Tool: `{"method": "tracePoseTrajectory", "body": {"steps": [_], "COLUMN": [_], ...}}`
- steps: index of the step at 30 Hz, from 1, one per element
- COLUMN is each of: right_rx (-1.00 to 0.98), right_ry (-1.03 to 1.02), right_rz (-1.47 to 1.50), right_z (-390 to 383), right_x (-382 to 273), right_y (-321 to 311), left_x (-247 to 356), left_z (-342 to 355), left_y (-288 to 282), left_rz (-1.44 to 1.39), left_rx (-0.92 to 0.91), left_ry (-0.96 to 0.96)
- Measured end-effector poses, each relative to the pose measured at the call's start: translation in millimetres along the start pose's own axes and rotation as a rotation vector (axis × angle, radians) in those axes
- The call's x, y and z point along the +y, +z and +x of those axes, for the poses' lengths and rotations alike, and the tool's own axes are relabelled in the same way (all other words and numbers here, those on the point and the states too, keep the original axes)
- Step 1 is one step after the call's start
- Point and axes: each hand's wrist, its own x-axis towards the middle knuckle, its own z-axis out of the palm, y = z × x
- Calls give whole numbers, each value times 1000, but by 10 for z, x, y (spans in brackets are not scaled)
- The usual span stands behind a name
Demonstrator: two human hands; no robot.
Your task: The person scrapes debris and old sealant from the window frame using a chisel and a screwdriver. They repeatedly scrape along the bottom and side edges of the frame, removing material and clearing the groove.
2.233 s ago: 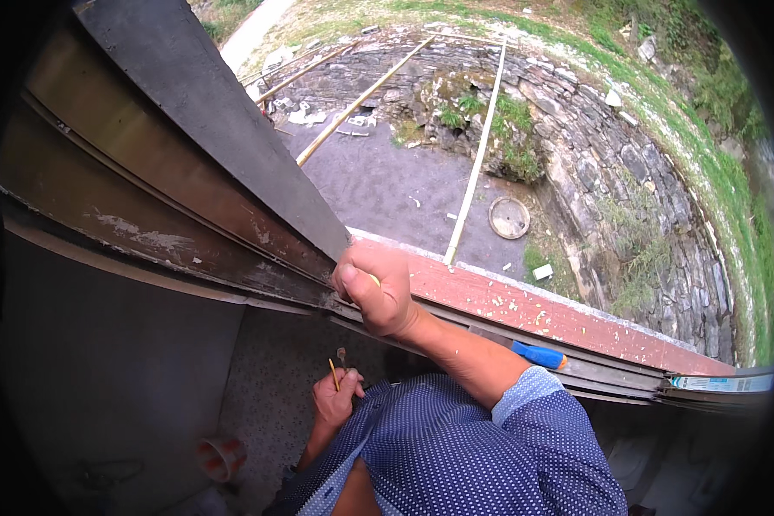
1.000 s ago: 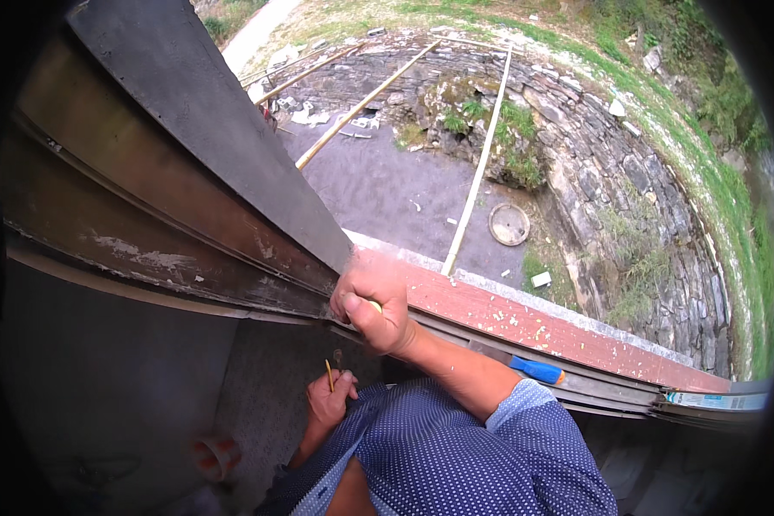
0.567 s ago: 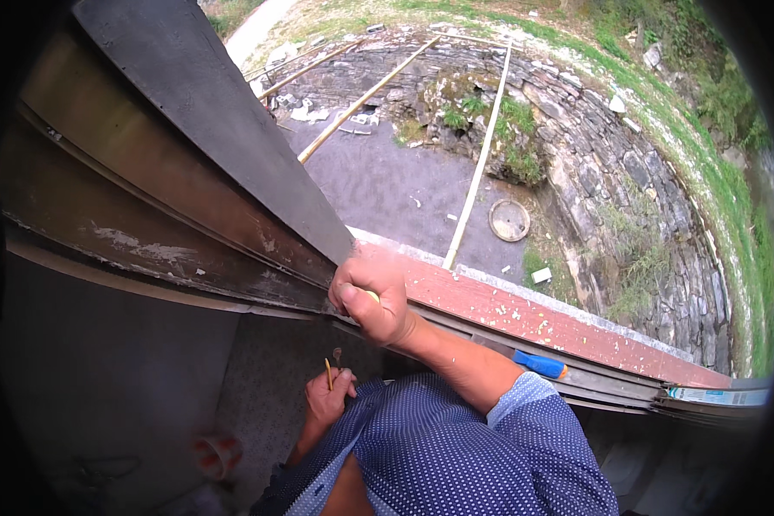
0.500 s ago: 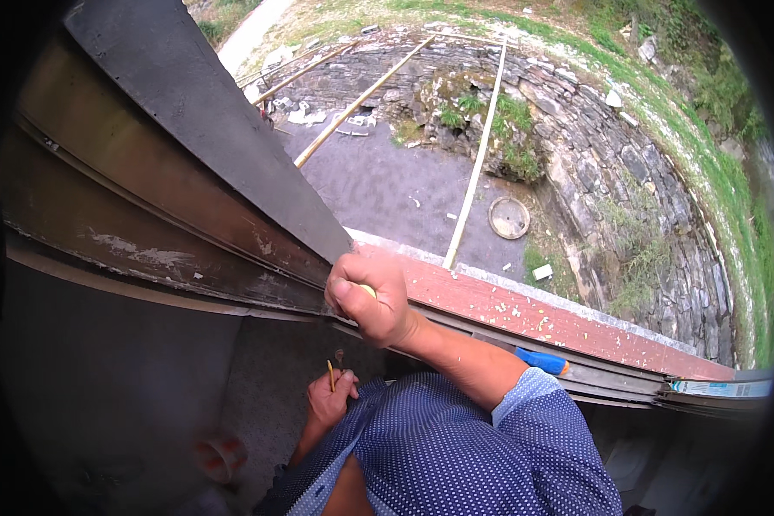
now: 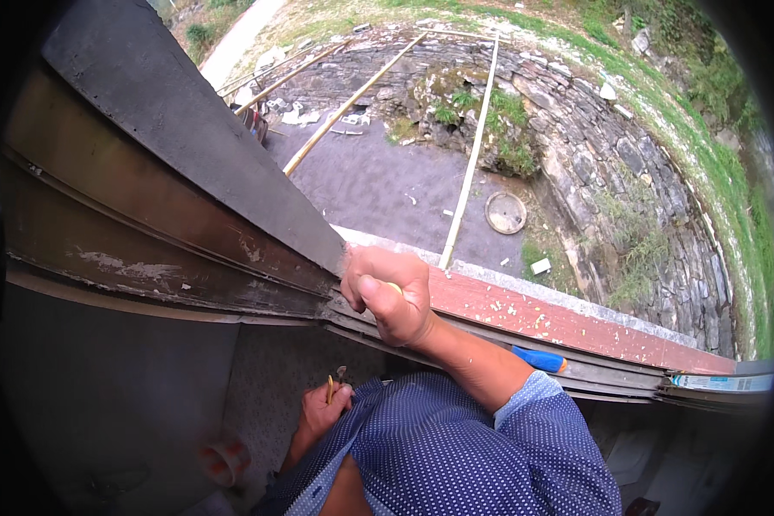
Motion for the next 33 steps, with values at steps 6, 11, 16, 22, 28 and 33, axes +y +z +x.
{"method": "tracePoseTrajectory", "body": {"steps": [6,11,16,22,28,33], "right_rx": [-6,-7,30,67,57,112], "right_ry": [21,95,52,59,45,56], "right_rz": [-29,89,98,68,69,48], "right_z": [-109,-123,-12,-105,-88,-124], "right_x": [338,222,-53,334,114,351], "right_y": [25,-42,76,8,38,30], "left_x": [29,77,23,73,-5,28], "left_z": [3,16,-20,-37,-117,-77], "left_y": [-61,-63,-30,4,-19,5], "left_rz": [45,60,62,16,57,80], "left_rx": [-92,-61,-31,-33,-28,-39], "left_ry": [49,24,7,-23,-42,-36]}}
